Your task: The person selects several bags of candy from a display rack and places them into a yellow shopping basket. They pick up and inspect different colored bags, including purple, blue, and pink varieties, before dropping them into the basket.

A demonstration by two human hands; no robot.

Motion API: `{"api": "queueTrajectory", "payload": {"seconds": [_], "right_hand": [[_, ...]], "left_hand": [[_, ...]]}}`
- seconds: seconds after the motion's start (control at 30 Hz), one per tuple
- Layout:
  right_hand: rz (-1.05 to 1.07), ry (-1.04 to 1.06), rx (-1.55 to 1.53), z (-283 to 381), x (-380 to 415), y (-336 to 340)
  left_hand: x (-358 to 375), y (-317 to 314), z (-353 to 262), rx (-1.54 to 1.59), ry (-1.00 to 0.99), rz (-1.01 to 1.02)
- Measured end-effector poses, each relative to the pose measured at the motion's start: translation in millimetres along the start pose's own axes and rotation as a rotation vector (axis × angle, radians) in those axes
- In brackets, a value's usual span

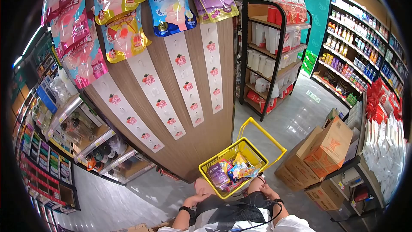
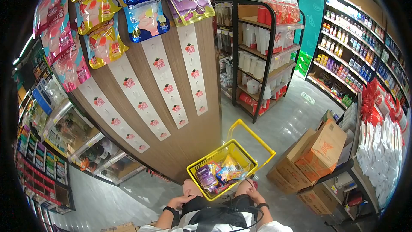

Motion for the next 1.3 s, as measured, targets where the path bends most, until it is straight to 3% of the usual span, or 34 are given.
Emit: {"api": "queueTrajectory", "payload": {"seconds": [0.87, 1.3], "right_hand": [[-0.020, 0.141, 0.020, -15.5, -25.2, 0.2], [0.054, 0.003, -0.007, -4.8, -5.0, 1.8]], "left_hand": [[14.5, -4.0, -18.7, 0.026, 0.058, 0.012], [20.5, -7.4, -30.0, -0.012, 0.079, -0.029]]}}
Point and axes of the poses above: each hand's wrist, its own x-axis away from the middle knuckle, its own y-axis out of the back of the hand, z = x × y, the point moved 1 cm from there along -x, towards the middle knuckle, and after that the axes turned 15 degrees about -y, right-handed, at the moved point
